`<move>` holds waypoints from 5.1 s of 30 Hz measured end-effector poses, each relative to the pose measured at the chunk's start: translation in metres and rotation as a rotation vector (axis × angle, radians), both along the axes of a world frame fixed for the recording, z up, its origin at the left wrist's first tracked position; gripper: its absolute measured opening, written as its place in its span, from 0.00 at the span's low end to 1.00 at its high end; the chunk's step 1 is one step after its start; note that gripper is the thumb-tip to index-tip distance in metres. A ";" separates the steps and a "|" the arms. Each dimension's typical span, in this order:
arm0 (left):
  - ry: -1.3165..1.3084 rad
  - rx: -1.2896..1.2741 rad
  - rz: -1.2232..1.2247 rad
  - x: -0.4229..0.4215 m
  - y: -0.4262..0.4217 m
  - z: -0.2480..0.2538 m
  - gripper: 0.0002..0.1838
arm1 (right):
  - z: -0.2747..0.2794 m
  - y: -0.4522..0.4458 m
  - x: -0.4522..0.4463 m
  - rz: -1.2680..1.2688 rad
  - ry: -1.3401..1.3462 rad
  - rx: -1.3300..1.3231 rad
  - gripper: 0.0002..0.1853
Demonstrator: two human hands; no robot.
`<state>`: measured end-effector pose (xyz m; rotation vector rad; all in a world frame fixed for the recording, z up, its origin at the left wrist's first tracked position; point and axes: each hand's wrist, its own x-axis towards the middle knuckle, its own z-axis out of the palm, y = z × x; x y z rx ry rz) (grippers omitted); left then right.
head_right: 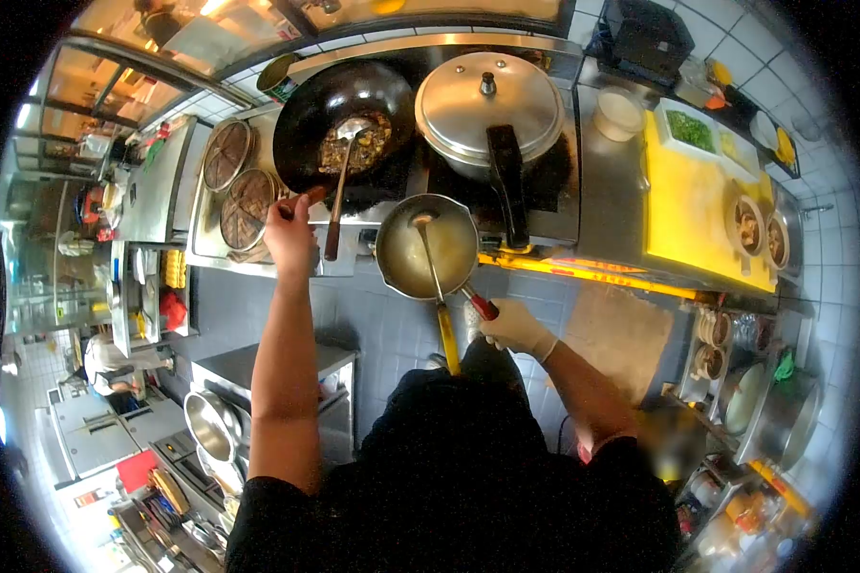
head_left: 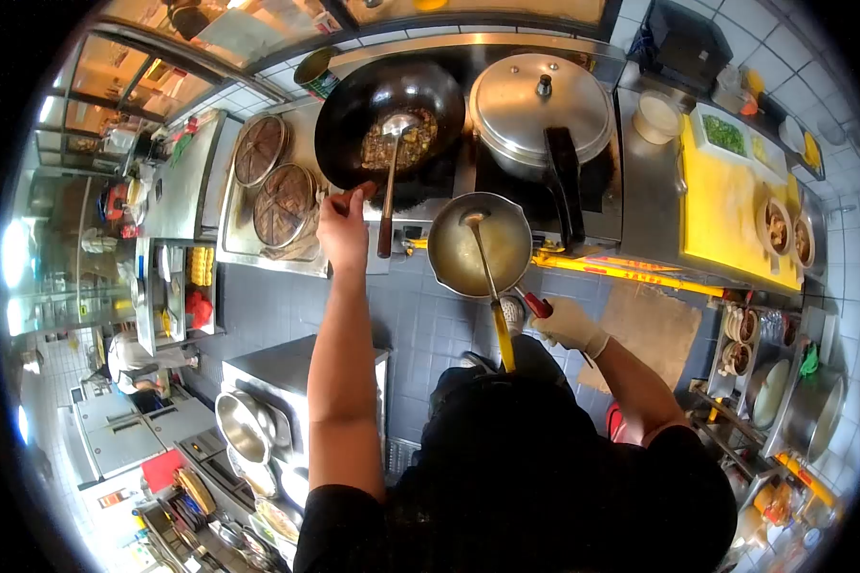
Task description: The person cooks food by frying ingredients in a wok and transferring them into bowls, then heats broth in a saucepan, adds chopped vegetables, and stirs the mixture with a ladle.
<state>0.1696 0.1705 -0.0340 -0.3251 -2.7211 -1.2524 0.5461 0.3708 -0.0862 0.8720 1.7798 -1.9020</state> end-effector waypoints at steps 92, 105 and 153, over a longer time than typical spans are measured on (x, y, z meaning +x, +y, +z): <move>-1.066 0.589 -0.446 -0.118 -0.072 -0.007 0.06 | -0.025 -0.173 -0.103 -0.601 0.030 0.045 0.11; -1.134 0.646 -0.436 -0.128 -0.076 -0.014 0.06 | -0.020 -0.172 -0.103 -0.573 0.005 0.061 0.13; 0.270 -0.307 -1.063 -0.007 -0.188 0.036 0.24 | 0.005 -0.151 -0.100 -0.474 -0.069 0.164 0.13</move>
